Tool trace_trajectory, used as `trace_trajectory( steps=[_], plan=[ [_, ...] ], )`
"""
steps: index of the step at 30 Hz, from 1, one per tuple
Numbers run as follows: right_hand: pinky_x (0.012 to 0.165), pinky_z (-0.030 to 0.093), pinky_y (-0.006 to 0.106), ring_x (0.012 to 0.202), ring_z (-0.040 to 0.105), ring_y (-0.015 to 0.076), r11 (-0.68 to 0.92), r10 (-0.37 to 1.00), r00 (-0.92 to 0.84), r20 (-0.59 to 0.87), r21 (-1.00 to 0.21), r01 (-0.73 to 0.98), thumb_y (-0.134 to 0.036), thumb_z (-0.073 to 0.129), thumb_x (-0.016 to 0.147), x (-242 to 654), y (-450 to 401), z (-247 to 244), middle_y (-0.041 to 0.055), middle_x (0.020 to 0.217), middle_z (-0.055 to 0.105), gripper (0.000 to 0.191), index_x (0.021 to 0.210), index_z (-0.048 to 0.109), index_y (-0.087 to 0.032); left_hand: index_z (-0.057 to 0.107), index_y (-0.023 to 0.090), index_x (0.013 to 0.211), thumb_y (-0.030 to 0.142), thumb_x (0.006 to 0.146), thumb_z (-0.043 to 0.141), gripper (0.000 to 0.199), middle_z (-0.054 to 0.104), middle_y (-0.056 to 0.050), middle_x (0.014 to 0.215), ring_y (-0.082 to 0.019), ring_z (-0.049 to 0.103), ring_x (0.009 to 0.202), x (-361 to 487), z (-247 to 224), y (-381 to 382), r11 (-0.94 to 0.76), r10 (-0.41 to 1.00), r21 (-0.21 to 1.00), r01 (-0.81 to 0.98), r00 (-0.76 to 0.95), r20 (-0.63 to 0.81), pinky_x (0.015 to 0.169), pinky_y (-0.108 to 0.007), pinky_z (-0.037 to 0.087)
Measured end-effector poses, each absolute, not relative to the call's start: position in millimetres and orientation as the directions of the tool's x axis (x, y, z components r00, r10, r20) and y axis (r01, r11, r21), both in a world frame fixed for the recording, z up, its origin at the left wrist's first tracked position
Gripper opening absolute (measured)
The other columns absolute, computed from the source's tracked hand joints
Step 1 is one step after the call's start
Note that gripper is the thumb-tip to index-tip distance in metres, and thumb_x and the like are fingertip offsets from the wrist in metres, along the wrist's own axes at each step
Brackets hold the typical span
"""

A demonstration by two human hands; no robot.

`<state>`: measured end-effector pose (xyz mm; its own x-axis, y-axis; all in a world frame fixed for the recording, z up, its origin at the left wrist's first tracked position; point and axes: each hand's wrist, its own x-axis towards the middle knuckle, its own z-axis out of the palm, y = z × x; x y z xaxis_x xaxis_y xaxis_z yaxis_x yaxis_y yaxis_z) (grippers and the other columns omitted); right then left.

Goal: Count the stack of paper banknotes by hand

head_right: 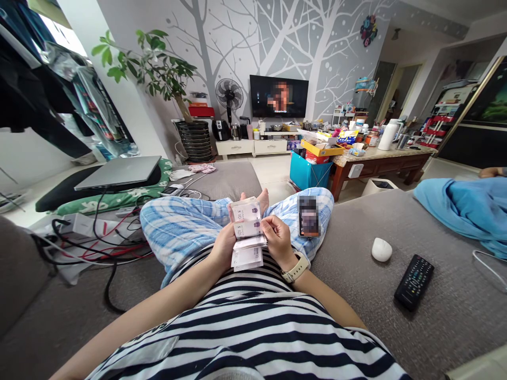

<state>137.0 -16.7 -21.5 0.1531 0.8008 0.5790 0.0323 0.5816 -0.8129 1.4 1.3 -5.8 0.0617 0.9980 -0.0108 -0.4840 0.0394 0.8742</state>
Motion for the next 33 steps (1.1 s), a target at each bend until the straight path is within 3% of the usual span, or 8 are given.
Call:
trace_trajectory(
  steps=[6,12,23,33],
  plan=[
    [0.062,0.041,0.028,0.058,0.051,0.0137,0.589,0.798,0.152,0.583,-0.808,0.011,-0.044,0.051,0.091,137,-17,-19,0.0,0.06,0.057,0.034,0.068,0.057,-0.02,0.069,0.017,0.083,0.03,0.062,0.072,0.026,0.071,-0.005,0.074,-0.026,0.067,0.074,3,-7,2,0.099,0.993,0.84,-0.534,0.103,-0.052,0.068,-0.036,0.051],
    [0.056,0.034,0.025,0.057,0.039,0.011,0.52,0.81,0.296,0.506,-0.853,0.034,-0.047,0.063,0.082,139,-4,-29,-0.0045,0.06,0.044,0.035,0.065,0.048,-0.02,0.069,0.016,0.084,0.027,0.059,0.075,0.028,0.071,-0.005,0.073,-0.022,0.066,0.067,2,-6,-1,0.105,0.992,0.841,-0.531,0.12,-0.049,0.065,-0.033,0.05],
    [0.053,0.03,0.026,0.055,0.036,0.0109,0.473,0.851,0.21,0.482,-0.876,0.097,-0.043,0.058,0.084,139,-6,-27,-0.0047,0.056,0.041,0.036,0.06,0.046,-0.02,0.067,0.016,0.083,0.024,0.055,0.077,0.03,0.071,-0.005,0.074,-0.023,0.068,0.071,4,-8,0,0.092,0.99,0.842,-0.532,0.14,-0.02,0.069,-0.035,0.052],
    [0.054,0.032,0.025,0.056,0.037,0.011,0.52,0.825,0.223,0.52,-0.852,0.064,-0.041,0.06,0.083,138,-8,-26,-0.0043,0.058,0.043,0.032,0.062,0.049,-0.02,0.067,0.014,0.084,0.036,0.062,0.074,0.031,0.07,-0.004,0.072,-0.025,0.067,0.08,4,-14,9,0.071,0.994,0.813,-0.578,0.111,-0.008,0.071,-0.033,0.051]
  ],
)
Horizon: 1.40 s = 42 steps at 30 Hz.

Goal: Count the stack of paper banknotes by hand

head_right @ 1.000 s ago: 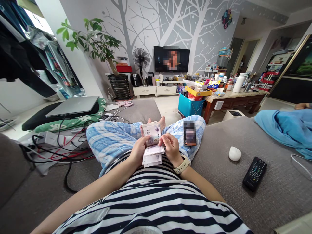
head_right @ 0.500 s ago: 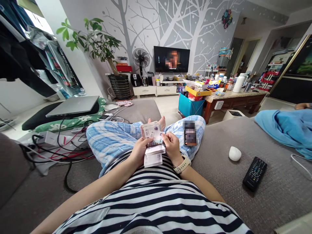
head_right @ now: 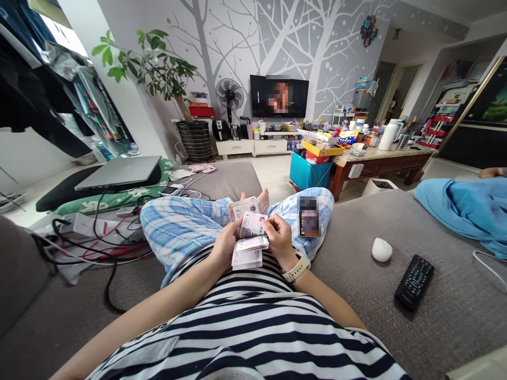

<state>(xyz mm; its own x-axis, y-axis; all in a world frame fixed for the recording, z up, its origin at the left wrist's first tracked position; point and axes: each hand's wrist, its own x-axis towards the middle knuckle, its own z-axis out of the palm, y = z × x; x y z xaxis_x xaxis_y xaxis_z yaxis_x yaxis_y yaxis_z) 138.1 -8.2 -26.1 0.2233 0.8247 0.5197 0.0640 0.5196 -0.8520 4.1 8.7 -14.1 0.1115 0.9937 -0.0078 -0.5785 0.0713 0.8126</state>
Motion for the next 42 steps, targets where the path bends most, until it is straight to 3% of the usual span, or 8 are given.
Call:
trace_trajectory(
  steps=[26,42],
  plan=[
    [0.054,0.034,0.025,0.056,0.041,0.0107,0.545,0.824,0.186,0.535,-0.838,-0.005,-0.036,0.06,0.083,136.8,-13.2,-21.8,-0.0038,0.06,0.047,0.023,0.068,0.055,-0.019,0.067,0.015,0.075,0.036,0.062,0.07,0.025,0.068,-0.004,0.067,-0.025,0.065,0.075,2.3,-11.9,8.1,0.046,0.997,0.863,-0.504,0.075,-0.009,0.064,-0.03,0.048],
    [0.053,0.033,0.025,0.056,0.039,0.0102,0.539,0.832,0.171,0.527,-0.842,-0.026,-0.036,0.061,0.083,137.2,-12.2,-21.2,-0.0041,0.059,0.047,0.023,0.069,0.056,-0.018,0.07,0.013,0.084,0.04,0.065,0.07,0.033,0.07,-0.005,0.075,-0.023,0.064,0.075,-1.3,-21.5,16.9,0.03,0.994,0.879,-0.476,0.105,0.023,0.067,-0.03,0.048]
  ],
)
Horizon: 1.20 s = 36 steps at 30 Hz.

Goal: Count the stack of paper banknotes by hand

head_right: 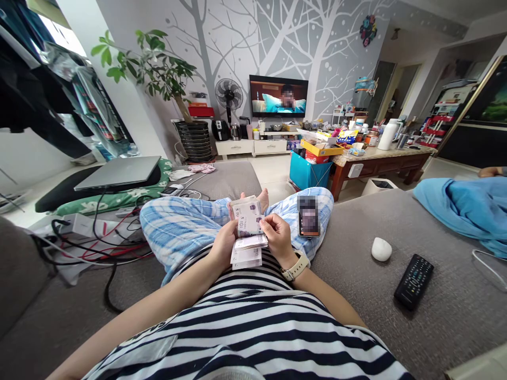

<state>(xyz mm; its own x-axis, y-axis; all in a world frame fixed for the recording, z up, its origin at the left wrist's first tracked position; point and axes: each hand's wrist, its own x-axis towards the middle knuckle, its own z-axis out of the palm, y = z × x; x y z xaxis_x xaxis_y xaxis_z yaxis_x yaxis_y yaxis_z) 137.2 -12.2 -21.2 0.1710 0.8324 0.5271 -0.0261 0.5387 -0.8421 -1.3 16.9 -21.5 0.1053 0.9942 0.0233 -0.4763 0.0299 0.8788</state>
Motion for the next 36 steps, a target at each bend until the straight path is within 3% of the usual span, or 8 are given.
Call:
trace_trajectory(
  steps=[15,36],
  plan=[
    [0.054,0.033,0.025,0.056,0.039,0.0107,0.542,0.83,0.169,0.532,-0.841,-0.012,-0.037,0.061,0.083,137,-12,-22,-0.0039,0.059,0.047,0.024,0.068,0.056,-0.019,0.068,0.013,0.079,0.037,0.063,0.07,0.03,0.069,-0.004,0.07,-0.022,0.063,0.072,0,-12,10,0.029,0.996,0.883,-0.469,0.086,0.012,0.062,-0.029,0.047],
    [0.053,0.033,0.025,0.056,0.039,0.0105,0.532,0.838,0.162,0.52,-0.846,-0.035,-0.036,0.061,0.082,137,-13,-22,-0.0042,0.059,0.046,0.023,0.068,0.055,-0.019,0.068,0.014,0.077,0.035,0.06,0.069,0.027,0.071,-0.005,0.071,-0.025,0.066,0.075,3,-7,5,0.058,0.997,0.87,-0.489,0.078,-0.023,0.068,-0.032,0.05]
  ],
)
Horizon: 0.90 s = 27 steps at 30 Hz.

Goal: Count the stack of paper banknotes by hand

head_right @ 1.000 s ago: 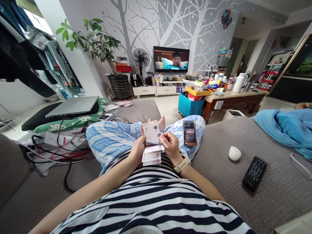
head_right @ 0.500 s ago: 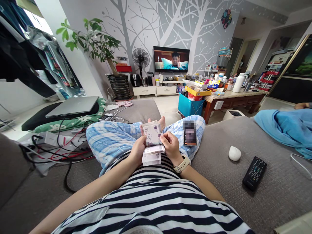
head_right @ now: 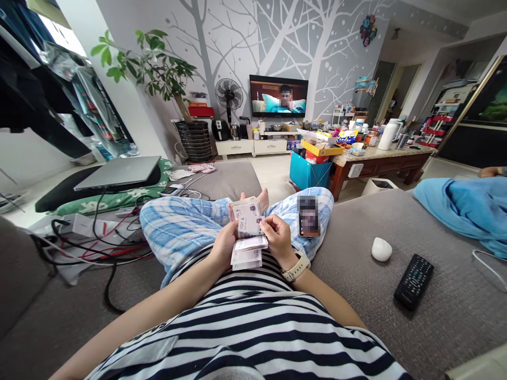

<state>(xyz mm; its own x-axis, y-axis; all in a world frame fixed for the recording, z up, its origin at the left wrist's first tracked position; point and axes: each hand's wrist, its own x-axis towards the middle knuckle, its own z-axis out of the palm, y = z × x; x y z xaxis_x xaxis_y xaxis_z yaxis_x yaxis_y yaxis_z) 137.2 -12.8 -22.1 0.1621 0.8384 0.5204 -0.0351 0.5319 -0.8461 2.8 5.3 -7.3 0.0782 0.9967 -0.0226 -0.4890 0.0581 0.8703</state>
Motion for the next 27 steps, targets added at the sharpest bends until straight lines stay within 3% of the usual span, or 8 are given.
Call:
trace_trajectory(
  steps=[13,27],
  plan=[
    [0.053,0.034,0.024,0.056,0.04,0.0108,0.517,0.845,0.166,0.508,-0.856,-0.017,-0.039,0.061,0.082,136.9,-14.0,-21.2,-0.0037,0.059,0.047,0.025,0.068,0.055,-0.019,0.067,0.014,0.076,0.035,0.06,0.068,0.027,0.069,-0.005,0.069,-0.025,0.065,0.075,2.3,-7.5,4.7,0.058,0.997,0.875,-0.481,0.065,-0.03,0.067,-0.033,0.05],
    [0.054,0.034,0.025,0.056,0.041,0.011,0.527,0.844,0.139,0.518,-0.849,-0.039,-0.039,0.061,0.083,137.4,-14.1,-23.9,-0.0036,0.06,0.048,0.025,0.068,0.055,-0.019,0.062,0.015,0.07,0.034,0.062,0.066,0.021,0.062,0.0,0.064,-0.017,0.055,0.064,1.2,-15.9,9.6,0.029,0.998,0.885,-0.464,0.057,-0.003,0.061,-0.027,0.043]
  ],
)
